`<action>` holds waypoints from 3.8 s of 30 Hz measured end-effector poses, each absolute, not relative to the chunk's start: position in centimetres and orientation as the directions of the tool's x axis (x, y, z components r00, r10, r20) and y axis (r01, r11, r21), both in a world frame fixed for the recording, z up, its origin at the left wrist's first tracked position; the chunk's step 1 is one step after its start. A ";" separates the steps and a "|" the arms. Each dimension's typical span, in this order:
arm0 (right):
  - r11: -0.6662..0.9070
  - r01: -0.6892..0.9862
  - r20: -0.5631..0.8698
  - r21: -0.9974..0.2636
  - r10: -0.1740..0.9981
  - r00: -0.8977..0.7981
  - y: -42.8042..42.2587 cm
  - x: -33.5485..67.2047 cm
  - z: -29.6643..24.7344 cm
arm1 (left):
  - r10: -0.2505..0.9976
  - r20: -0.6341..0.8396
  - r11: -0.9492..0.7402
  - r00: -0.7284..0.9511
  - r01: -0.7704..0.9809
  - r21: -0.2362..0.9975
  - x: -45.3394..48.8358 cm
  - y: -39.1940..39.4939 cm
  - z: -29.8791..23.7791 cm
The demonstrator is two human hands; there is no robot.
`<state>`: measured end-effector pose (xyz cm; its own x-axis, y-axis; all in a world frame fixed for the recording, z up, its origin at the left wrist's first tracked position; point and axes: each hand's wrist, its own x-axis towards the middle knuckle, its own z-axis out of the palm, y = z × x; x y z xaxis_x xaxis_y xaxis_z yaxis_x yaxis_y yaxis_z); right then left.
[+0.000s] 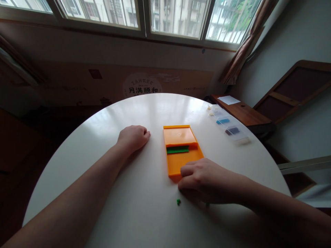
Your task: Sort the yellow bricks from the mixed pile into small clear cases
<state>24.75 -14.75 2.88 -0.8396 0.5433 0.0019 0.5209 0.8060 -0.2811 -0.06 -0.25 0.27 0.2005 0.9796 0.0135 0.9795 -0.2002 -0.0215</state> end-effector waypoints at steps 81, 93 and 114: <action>0.237 0.954 0.073 -0.184 0.971 -0.227 -11.2 27.8 2.0 | 0.980 -0.011 -0.200 0.199 0.980 -0.005 -0.1 -0.6 0.6; 0.254 0.941 0.080 -0.222 0.967 -0.242 -11.1 27.9 1.8 | 0.979 -0.006 -0.203 0.203 0.979 -0.004 -0.1 -0.5 0.4; 0.258 0.950 0.055 -0.176 0.966 -0.252 -10.9 27.8 1.5 | 0.979 -0.003 -0.206 0.206 0.979 -0.005 -0.2 -0.3 0.3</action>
